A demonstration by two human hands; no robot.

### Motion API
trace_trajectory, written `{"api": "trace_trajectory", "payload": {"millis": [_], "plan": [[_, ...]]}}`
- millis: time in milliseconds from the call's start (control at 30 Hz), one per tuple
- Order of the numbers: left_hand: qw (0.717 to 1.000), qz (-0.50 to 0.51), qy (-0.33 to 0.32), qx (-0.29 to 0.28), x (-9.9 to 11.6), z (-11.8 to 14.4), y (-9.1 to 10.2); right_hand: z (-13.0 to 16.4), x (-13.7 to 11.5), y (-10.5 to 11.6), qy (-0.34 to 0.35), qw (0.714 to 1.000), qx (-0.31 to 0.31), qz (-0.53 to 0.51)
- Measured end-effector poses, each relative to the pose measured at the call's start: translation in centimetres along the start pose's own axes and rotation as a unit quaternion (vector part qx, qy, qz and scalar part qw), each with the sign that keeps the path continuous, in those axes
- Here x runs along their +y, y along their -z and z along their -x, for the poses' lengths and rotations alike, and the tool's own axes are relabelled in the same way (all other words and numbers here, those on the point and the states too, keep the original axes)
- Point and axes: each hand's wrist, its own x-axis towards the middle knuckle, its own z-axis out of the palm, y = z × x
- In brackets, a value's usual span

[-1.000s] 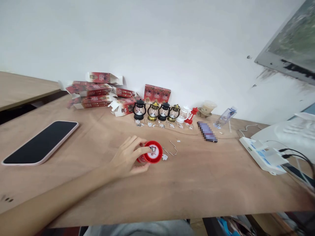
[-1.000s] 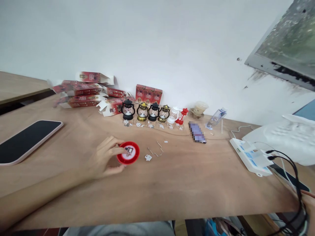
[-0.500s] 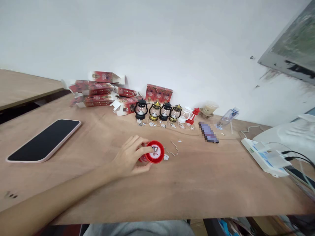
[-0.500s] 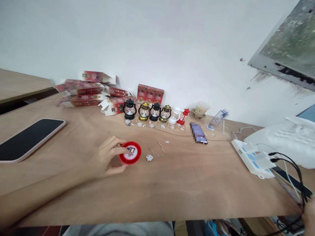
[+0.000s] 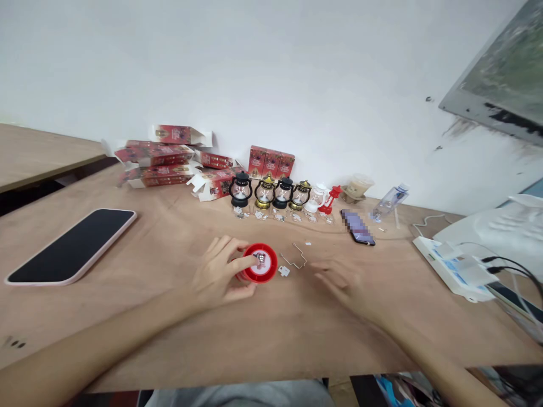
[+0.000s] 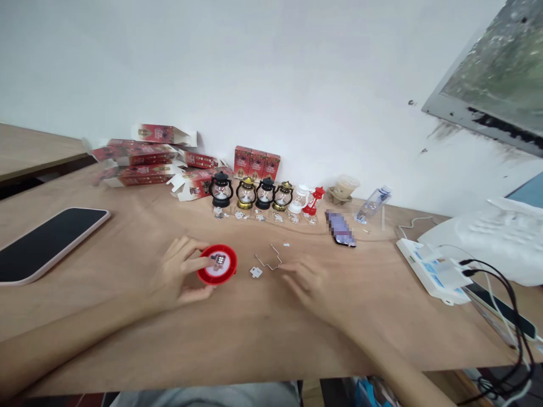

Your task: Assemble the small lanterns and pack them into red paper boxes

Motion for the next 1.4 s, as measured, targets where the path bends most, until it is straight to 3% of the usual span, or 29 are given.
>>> {"api": "trace_trajectory", "payload": {"millis": [33,133,267,400,533,600,667,733,833,1400], "plan": [[1.000,-0.003,-0.002,0.007,0.0,0.1,0.0,-0.7,-1.1,-1.8,0.010,0.998,-0.032,-0.044],[1.000,-0.002,-0.006,0.013,0.1,0.2,0.0,-2.2,-3.2,-5.4,-0.008,0.995,-0.033,-0.093],[0.998,0.025,0.055,-0.010,0.5,0.0,0.0,-2.7,-3.2,-6.9,0.005,0.994,-0.040,-0.105],[0.994,0.030,0.103,-0.024,0.7,0.0,0.0,-3.1,-3.2,-5.5,-0.028,0.991,0.000,-0.132],[0.996,0.030,0.080,-0.028,0.7,0.2,-0.2,-4.0,-5.0,-2.2,-0.078,0.981,0.094,-0.150],[0.997,0.030,0.065,-0.030,0.7,0.3,-0.3,-4.6,-6.3,-0.9,-0.039,0.981,0.121,-0.148],[0.998,0.025,0.049,-0.034,0.7,0.3,-0.2,-5.3,-7.5,-0.5,0.047,0.983,0.111,-0.136],[0.998,0.024,0.045,-0.042,0.7,0.4,-0.1,-5.8,-8.3,-0.8,0.123,0.979,0.105,-0.122],[0.997,0.031,0.060,-0.047,0.8,0.4,0.1,-6.0,-8.7,-2.0,0.182,0.970,0.127,-0.096],[0.998,0.020,0.042,-0.033,1.0,0.1,0.2,-5.8,-8.8,-3.5,0.199,0.968,0.138,-0.060]]}}
